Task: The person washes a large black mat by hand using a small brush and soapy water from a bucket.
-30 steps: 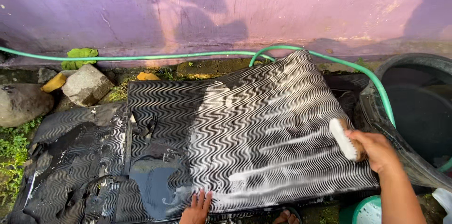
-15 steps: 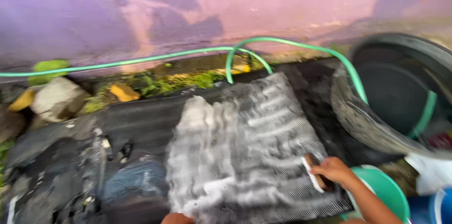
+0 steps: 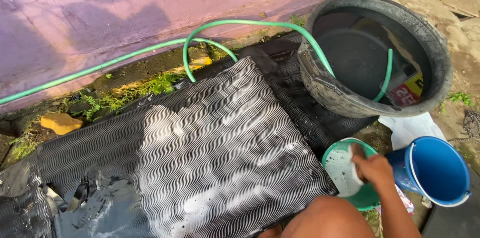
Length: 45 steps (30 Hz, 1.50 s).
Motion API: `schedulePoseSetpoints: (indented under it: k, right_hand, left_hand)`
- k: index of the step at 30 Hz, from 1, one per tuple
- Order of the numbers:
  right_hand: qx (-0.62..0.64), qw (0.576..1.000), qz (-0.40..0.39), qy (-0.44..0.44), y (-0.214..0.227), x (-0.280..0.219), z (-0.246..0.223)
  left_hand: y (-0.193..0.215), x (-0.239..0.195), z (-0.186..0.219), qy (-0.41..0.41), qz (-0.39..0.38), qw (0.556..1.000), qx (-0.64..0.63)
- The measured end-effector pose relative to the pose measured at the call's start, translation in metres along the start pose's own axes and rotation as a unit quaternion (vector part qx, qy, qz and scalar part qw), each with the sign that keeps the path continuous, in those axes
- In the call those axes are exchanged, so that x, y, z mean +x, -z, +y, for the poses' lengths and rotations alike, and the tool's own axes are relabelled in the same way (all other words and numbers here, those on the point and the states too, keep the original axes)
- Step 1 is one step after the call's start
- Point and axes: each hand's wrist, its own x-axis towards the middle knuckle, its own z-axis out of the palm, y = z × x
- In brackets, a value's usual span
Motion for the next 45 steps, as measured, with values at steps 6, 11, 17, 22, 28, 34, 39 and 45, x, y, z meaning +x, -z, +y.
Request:
schedulePoseSetpoints:
  k: [6,11,17,22,28,34,39,45]
  right_hand:
    - [-0.262,0.949,-0.178,-0.008,-0.101,0.045,0.035]
    - [-0.206,0.969,-0.123,-0.056,-0.034,0.034,-0.020]
    - [-0.006,0.958,-0.126,0.258,-0.036,0.049,-0.133]
    - [-0.313,0.705,-0.381,0.509,-0.092,-0.144,-0.311]
    - [-0.418,0.632,-0.343,0.555,-0.259,-0.241,-0.409]
    - [-0.207,0.385,-0.272,0.858,-0.392,-0.284,-0.344]
    - [-0.202,0.725,-0.400,0.522,-0.346,-0.316,-0.513]
    - [-0.233,0.776,-0.196,0.552,-0.407,-0.296,-0.560]
  left_hand:
    - [0.131,-0.036,0.001,0.067,0.088,0.993,-0.032]
    - [0.207,-0.050,-0.032,0.130,0.196,0.969,-0.075]
    - [0.272,-0.085,-0.019,0.184,0.057,0.974,-0.120]
    - [0.244,-0.079,-0.003,0.218,0.094,0.962,-0.132]
    - [0.195,-0.045,-0.013,0.235,0.506,0.830,-0.010]
    - [0.197,-0.042,-0.015,0.224,0.504,0.832,-0.052]
    - [0.196,-0.042,-0.017,0.228,0.479,0.846,-0.054]
    - [0.184,-0.031,-0.018,0.238,0.474,0.846,-0.049]
